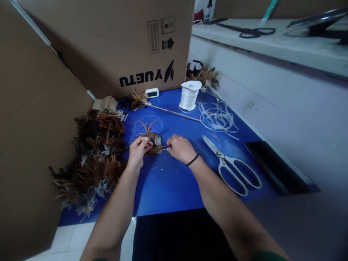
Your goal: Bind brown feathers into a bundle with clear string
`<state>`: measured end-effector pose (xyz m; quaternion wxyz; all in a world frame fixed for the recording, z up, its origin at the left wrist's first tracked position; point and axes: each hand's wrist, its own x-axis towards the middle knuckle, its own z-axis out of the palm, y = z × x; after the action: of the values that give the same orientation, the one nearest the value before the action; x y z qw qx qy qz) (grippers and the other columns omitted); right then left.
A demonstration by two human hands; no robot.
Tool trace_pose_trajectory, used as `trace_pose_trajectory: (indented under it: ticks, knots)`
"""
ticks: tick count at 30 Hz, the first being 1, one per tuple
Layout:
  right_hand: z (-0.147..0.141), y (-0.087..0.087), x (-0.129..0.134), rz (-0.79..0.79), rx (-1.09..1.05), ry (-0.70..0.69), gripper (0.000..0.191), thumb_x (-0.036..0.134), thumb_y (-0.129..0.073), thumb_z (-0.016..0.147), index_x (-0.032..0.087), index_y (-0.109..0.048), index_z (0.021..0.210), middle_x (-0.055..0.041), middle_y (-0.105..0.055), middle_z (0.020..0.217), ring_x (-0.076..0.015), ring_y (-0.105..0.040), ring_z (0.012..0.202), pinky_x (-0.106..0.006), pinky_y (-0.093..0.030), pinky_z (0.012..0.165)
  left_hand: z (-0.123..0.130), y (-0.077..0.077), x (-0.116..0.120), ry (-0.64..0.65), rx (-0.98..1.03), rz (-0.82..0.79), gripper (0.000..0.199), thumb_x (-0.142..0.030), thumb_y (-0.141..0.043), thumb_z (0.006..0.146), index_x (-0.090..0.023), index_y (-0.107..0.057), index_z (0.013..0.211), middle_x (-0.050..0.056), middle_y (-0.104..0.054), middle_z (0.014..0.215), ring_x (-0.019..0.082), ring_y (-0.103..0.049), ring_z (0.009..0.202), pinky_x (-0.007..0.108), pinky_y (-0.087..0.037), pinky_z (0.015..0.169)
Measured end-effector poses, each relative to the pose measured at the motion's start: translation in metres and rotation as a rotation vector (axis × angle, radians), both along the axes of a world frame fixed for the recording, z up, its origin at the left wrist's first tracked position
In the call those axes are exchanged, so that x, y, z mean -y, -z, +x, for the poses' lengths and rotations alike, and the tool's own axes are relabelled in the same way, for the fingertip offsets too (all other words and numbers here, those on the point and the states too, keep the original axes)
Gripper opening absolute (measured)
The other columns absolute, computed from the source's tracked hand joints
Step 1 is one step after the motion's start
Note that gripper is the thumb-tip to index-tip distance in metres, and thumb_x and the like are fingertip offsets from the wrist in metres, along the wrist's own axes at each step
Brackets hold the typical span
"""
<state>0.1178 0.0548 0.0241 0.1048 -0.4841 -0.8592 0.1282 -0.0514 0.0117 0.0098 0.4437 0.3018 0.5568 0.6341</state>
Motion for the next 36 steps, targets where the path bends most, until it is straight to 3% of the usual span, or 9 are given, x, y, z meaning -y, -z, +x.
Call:
trace_pose_trajectory:
  ticks: [5,9,13,16,18,21,26,36]
  knots:
    - [-0.003,0.005,0.000,0.040,-0.030,-0.045,0.012,0.015,-0.055,0.079,0.018,-0.067,0.076,-0.0092,-0.062,0.089,-0.0206,-0.057,0.084,-0.032,-0.039,0.075,0.002,0.000,0.001,0.019,-0.002,0.006,0.023,-0.034,-0.071,0.064,-0.014,-0.063,0.071,0.001,-0.062,0.064,0.011,-0.061,0.062,0.030,-0.052,0.070]
    - [0.001,0.002,-0.005,-0.001,-0.163,0.011,0.015,0.011,-0.055,0.076,0.017,-0.067,0.069,-0.0084,-0.062,0.082,-0.0175,-0.057,0.076,-0.030,-0.040,0.071,0.004,-0.002,0.002,0.035,-0.001,0.011,0.023,-0.034,-0.071,0.064,-0.014,-0.063,0.071,0.001,-0.062,0.064,0.011,-0.061,0.063,0.029,-0.052,0.070]
    - [0.004,-0.004,-0.010,-0.213,-0.700,0.085,0.005,0.018,-0.061,0.073,0.017,-0.066,0.074,-0.0012,-0.062,0.068,-0.0118,-0.054,0.062,-0.026,-0.042,0.063,0.007,-0.005,0.004,0.074,0.015,0.015,0.024,-0.034,-0.072,0.065,-0.013,-0.063,0.072,0.001,-0.062,0.064,0.011,-0.061,0.063,0.028,-0.052,0.068]
    - [0.000,-0.009,-0.008,-0.513,-1.106,0.054,0.013,0.025,-0.065,0.069,0.015,-0.064,0.077,0.0015,-0.060,0.061,-0.0095,-0.052,0.054,-0.024,-0.042,0.055,0.010,-0.007,0.007,0.139,0.048,0.016,0.025,-0.034,-0.072,0.065,-0.013,-0.062,0.071,0.000,-0.061,0.064,0.010,-0.060,0.062,0.027,-0.052,0.067]
    - [-0.004,-0.011,-0.005,-0.644,-1.237,0.022,0.019,0.028,-0.067,0.067,0.014,-0.063,0.079,0.0007,-0.061,0.062,-0.0092,-0.052,0.054,-0.023,-0.041,0.052,0.011,-0.009,0.008,0.189,0.077,0.004,0.026,-0.035,-0.072,0.065,-0.013,-0.062,0.071,0.000,-0.062,0.064,0.010,-0.060,0.061,0.027,-0.052,0.067]
    - [-0.009,-0.010,-0.001,-0.689,-1.297,0.010,0.020,0.028,-0.069,0.064,0.014,-0.064,0.078,0.0007,-0.061,0.065,-0.0076,-0.050,0.053,-0.022,-0.039,0.050,0.013,-0.011,0.010,0.240,0.118,-0.029,0.026,-0.035,-0.073,0.065,-0.012,-0.062,0.072,0.001,-0.063,0.064,0.011,-0.060,0.060,0.027,-0.052,0.066]
    - [-0.012,-0.006,-0.002,-0.613,-1.291,0.034,0.016,0.025,-0.068,0.065,0.014,-0.066,0.076,0.0022,-0.060,0.064,-0.0053,-0.043,0.050,-0.021,-0.035,0.049,0.014,-0.010,0.011,0.288,0.145,-0.064,0.026,-0.034,-0.074,0.064,-0.012,-0.064,0.074,0.001,-0.063,0.062,0.011,-0.061,0.059,0.026,-0.053,0.064]
    - [-0.015,-0.003,0.000,-0.507,-1.234,-0.004,0.013,0.025,-0.065,0.068,0.015,-0.066,0.077,-0.0009,-0.065,0.071,-0.0102,-0.056,0.063,-0.026,-0.044,0.065,0.014,-0.011,0.013,0.318,0.158,-0.088,0.027,-0.033,-0.075,0.064,-0.011,-0.066,0.076,0.002,-0.064,0.062,0.012,-0.062,0.058,0.027,-0.054,0.063]
